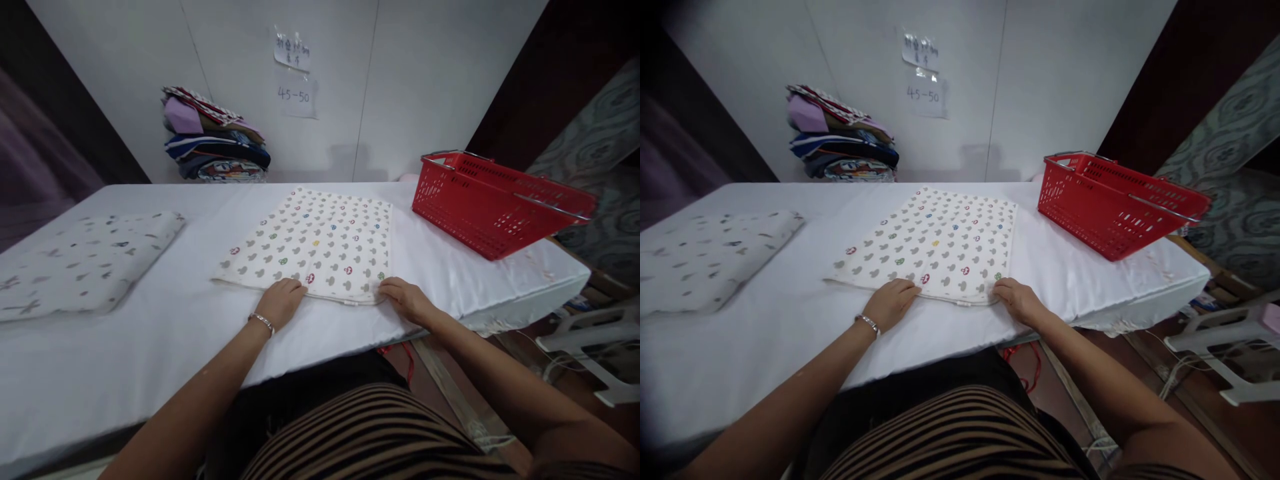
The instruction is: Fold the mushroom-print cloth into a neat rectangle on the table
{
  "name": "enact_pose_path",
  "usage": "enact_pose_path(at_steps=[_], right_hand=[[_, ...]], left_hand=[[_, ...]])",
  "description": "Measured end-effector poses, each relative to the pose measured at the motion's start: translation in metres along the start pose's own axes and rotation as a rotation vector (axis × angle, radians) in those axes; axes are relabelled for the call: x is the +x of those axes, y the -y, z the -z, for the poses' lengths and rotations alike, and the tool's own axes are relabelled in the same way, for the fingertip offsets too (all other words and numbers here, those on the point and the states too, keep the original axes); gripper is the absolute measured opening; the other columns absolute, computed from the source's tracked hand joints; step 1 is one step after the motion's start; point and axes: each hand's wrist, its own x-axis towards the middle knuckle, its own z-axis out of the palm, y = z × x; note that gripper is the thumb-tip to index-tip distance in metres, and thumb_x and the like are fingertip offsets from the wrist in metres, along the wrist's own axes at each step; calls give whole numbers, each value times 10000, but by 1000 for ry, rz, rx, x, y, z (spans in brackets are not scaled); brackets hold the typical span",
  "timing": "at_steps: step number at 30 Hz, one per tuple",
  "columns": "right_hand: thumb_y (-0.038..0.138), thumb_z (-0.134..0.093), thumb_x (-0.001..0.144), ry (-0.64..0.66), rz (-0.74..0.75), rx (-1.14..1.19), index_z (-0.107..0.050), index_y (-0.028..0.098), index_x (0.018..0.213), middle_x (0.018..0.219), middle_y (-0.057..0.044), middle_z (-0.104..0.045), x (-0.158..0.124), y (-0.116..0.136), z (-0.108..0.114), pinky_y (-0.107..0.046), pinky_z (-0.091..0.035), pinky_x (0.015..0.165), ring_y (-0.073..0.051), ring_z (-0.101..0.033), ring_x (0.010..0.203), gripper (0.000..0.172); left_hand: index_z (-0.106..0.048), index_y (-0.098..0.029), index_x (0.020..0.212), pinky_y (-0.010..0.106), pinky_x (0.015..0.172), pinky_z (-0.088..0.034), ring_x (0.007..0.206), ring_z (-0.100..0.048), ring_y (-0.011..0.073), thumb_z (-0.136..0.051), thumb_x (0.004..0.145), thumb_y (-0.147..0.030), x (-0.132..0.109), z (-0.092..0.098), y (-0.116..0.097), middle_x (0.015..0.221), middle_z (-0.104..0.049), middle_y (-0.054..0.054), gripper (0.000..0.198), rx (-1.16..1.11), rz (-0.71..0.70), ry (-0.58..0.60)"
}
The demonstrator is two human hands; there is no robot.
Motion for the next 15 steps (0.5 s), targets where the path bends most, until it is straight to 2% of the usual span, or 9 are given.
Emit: enact_pose_path(at_steps=[7, 15], right_hand=[[243, -401, 906, 149, -37, 25, -623, 245, 1072, 1123, -67, -595, 4, 7, 7, -309, -478, 796, -198, -557, 1016, 278], [211, -364, 905, 304, 9, -4, -632, 231, 934, 982, -52, -613, 21, 13, 22, -269, -418, 679, -170, -562, 816, 270]], left_hand=[[-631, -200, 964, 327, 778, -454, 894, -539, 189, -450, 867, -148, 0, -1, 0, 968, -620, 51, 212, 2, 10, -1], [-627, -202, 961, 332, 785, -454, 897, -540, 189, -453, 864, -152, 0, -2, 1, 962, -619, 54, 205, -16, 8, -2]])
